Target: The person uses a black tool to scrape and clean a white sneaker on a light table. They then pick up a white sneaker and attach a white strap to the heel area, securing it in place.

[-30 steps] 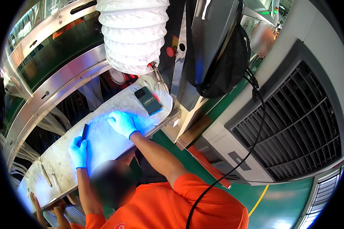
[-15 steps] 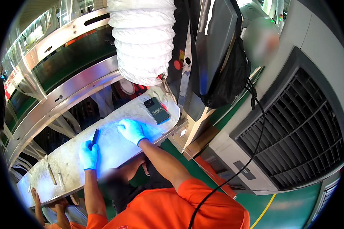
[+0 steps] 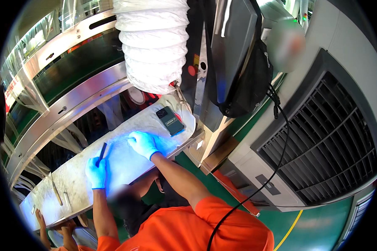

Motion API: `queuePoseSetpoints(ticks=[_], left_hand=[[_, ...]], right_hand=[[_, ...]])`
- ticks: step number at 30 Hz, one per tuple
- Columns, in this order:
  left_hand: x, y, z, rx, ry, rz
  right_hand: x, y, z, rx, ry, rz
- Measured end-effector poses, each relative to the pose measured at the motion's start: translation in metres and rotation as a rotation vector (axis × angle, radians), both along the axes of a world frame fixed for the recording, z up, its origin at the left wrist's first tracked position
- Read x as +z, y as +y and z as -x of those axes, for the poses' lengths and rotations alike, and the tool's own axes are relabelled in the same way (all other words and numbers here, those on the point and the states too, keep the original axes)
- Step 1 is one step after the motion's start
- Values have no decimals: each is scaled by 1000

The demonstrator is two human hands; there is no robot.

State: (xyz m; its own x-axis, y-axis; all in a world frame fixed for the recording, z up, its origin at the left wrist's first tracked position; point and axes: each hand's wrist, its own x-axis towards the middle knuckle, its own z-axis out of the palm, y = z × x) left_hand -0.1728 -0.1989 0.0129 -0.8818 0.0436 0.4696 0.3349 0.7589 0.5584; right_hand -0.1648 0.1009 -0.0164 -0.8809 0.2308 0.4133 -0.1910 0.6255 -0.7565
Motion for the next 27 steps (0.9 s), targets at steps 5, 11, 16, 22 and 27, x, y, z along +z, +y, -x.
queuePoseSetpoints(ticks=[5,11,16,22,27], left_hand=[[-4,-1,2,-20,-23,-6],[-13,-2,12,-40,-1,29],[-17,-10,12,-50,-16,32],[-20,-12,14,-42,75,68],[-16,-9,12,-38,94,53]], right_hand=[[4,1,-5,-19,-10,11],[8,6,-4,-22,3,15],[5,2,-3,-20,-16,30],[1,4,-1,-8,-24,44],[-3,4,3,-7,-7,50]])
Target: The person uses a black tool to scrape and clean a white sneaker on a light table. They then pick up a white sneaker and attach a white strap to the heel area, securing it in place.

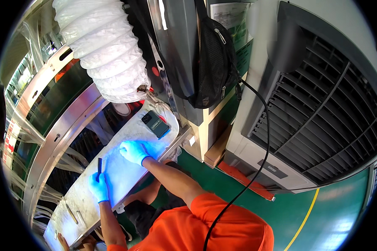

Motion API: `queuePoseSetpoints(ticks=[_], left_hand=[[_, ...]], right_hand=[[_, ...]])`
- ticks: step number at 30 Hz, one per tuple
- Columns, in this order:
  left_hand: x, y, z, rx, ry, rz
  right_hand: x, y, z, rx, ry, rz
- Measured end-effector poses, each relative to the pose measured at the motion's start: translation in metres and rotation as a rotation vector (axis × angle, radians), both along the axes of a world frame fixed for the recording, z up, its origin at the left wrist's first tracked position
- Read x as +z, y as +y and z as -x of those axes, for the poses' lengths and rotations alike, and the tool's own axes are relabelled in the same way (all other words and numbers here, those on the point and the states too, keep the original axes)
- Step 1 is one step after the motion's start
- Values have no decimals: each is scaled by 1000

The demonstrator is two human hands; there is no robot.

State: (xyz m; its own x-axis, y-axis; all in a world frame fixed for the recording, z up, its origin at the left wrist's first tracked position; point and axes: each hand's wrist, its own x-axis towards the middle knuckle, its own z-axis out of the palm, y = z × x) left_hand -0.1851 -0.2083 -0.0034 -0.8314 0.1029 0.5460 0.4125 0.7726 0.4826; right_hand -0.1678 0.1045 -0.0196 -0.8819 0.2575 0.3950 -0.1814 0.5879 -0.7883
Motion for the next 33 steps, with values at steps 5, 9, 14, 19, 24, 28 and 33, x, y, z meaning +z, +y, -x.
queuePoseSetpoints(ticks=[5,9,14,19,24,28,33], left_hand=[[5,9,-5,15,-65,37],[-4,-3,1,35,-59,60],[4,2,-8,49,-68,-171],[-9,-3,1,68,-151,-51],[0,1,-6,48,-147,-71],[7,4,-11,33,-125,-117],[8,3,-16,23,-1,-224]], right_hand=[[-5,3,2,1,16,-3],[1,-1,-3,20,13,14],[3,3,-5,23,6,4],[7,-1,-6,24,7,0],[0,0,-3,12,22,-14],[-1,-1,-1,6,38,-2],[-4,0,1,6,33,-32]])
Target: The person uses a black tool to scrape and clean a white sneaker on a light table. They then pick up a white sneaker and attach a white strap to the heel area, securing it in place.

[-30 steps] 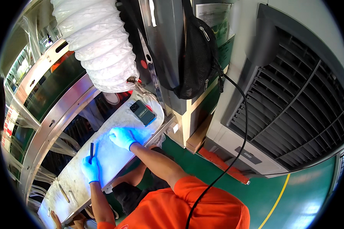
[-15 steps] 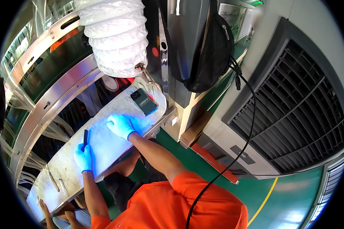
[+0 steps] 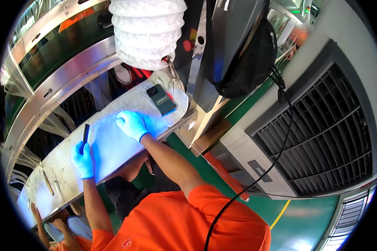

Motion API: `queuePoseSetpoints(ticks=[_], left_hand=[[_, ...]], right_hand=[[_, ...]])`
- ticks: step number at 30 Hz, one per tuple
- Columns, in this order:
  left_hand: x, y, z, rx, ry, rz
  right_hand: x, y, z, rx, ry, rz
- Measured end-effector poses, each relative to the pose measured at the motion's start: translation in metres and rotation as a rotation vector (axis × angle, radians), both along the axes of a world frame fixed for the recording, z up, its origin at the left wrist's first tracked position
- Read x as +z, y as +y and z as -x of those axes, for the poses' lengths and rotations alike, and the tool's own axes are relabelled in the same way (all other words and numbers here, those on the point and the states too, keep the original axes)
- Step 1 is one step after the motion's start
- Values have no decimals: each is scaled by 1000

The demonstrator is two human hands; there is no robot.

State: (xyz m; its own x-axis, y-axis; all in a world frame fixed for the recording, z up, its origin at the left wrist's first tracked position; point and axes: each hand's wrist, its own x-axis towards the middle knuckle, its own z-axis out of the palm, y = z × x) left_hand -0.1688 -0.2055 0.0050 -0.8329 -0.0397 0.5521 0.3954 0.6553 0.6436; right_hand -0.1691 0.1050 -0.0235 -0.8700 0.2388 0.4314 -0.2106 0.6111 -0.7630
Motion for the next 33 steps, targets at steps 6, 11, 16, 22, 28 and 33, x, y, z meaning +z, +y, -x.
queuePoseSetpoints(ticks=[6,11,16,22,28,33], left_hand=[[7,10,-2,-61,-97,74],[-8,-6,8,-14,-151,107],[-2,-6,12,-18,-228,188],[2,1,4,1,-197,182],[-6,-4,5,39,77,-64],[-7,-8,7,41,-139,62]], right_hand=[[-2,5,-1,-11,13,-7],[2,-6,2,0,-20,12],[3,-4,2,2,-18,3],[10,-3,-2,-2,-61,7],[10,-1,-1,3,-45,10],[3,2,2,15,4,-3]])
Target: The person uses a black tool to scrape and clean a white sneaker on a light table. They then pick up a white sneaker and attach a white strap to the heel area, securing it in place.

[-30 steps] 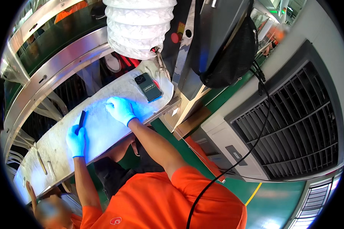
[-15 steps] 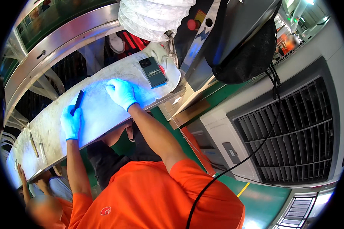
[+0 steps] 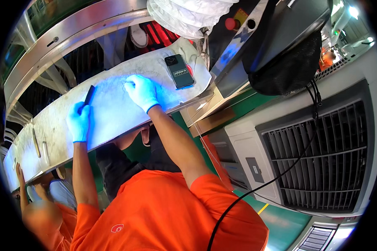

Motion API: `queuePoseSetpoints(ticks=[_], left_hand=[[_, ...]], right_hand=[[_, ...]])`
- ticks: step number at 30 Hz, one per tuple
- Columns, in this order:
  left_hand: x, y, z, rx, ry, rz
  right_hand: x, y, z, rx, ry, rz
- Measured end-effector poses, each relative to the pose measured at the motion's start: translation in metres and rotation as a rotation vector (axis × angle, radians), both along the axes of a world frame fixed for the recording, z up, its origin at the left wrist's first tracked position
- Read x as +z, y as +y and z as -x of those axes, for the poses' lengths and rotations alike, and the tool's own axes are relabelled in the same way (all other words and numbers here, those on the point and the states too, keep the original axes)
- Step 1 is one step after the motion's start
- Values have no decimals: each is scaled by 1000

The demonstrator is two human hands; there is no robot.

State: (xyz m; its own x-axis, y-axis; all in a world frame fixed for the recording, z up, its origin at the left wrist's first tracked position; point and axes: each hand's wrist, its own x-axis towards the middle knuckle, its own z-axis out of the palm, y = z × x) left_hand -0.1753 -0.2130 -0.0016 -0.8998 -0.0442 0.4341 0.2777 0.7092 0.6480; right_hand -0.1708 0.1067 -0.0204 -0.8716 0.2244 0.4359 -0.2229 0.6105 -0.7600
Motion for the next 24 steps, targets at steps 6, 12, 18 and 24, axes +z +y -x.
queuePoseSetpoints(ticks=[6,12,18,24], left_hand=[[14,10,-7,-23,92,59],[27,14,-15,-14,-42,-45],[15,10,-7,-45,-68,42],[9,9,-6,-47,39,-80]], right_hand=[[-1,-2,0,17,-14,22],[5,-1,-4,13,-57,43],[6,-3,-3,22,-69,50],[0,2,0,35,-27,45]])
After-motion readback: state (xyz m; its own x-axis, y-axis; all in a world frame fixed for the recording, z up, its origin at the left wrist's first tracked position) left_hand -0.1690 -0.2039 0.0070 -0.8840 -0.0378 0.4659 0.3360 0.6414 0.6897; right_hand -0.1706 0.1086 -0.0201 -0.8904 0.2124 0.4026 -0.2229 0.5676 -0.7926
